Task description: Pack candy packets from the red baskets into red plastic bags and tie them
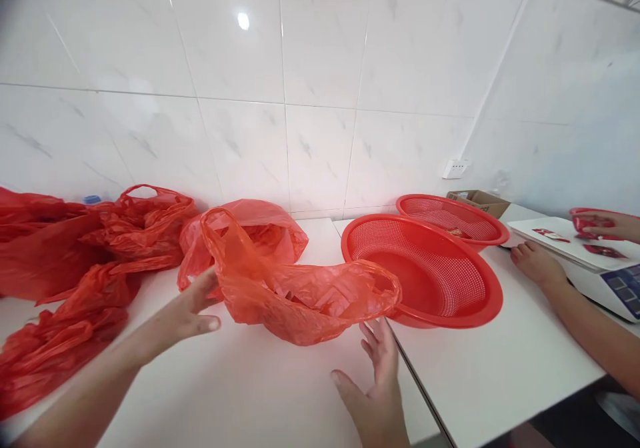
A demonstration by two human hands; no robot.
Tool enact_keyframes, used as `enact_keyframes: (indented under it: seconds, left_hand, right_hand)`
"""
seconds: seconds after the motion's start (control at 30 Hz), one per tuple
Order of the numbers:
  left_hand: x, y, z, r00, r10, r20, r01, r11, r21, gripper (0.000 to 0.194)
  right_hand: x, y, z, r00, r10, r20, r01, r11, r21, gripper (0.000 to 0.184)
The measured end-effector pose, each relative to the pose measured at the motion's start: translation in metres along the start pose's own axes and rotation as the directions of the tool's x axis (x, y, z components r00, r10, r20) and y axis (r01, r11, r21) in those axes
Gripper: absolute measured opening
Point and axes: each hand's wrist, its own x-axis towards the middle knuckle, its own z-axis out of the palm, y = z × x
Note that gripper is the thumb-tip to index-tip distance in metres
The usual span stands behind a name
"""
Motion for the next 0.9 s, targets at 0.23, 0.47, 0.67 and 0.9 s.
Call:
enact_keyframes:
  seconds: [0.23,0.47,0.67,0.9]
  left_hand:
    - [0.029,-0.032,0.054,0.999,0.017,-0.038,-0.02,0.995,-0.099,0.06]
    - [0.038,-0.047,0.054,0.966,-0.23,-0.115,0.153,0.874,-0.461,0.031]
    - [0.037,-0.071,0.052,0.901,-0.387,-0.197,0.187,0.756,-0.627,0.019]
    - [0.04,-0.076,0.047,0.959,-0.265,-0.099,0.163,0.804,-0.572,0.024]
  right_hand:
    - [0.057,-0.045,0.042,0.936,0.13,0.328,-0.193,0.967,0.166,0.074]
    - [0.104,-0.047,0.08,0.839,0.194,0.508,-0.439,0.793,0.422,0.028]
    - [0.124,-0.013,0.11,0.75,0.389,0.535,-0.661,0.48,0.576,0.024]
    - [0.107,0.016,0.131,0.635,0.346,0.69,-0.772,0.288,0.566,0.02]
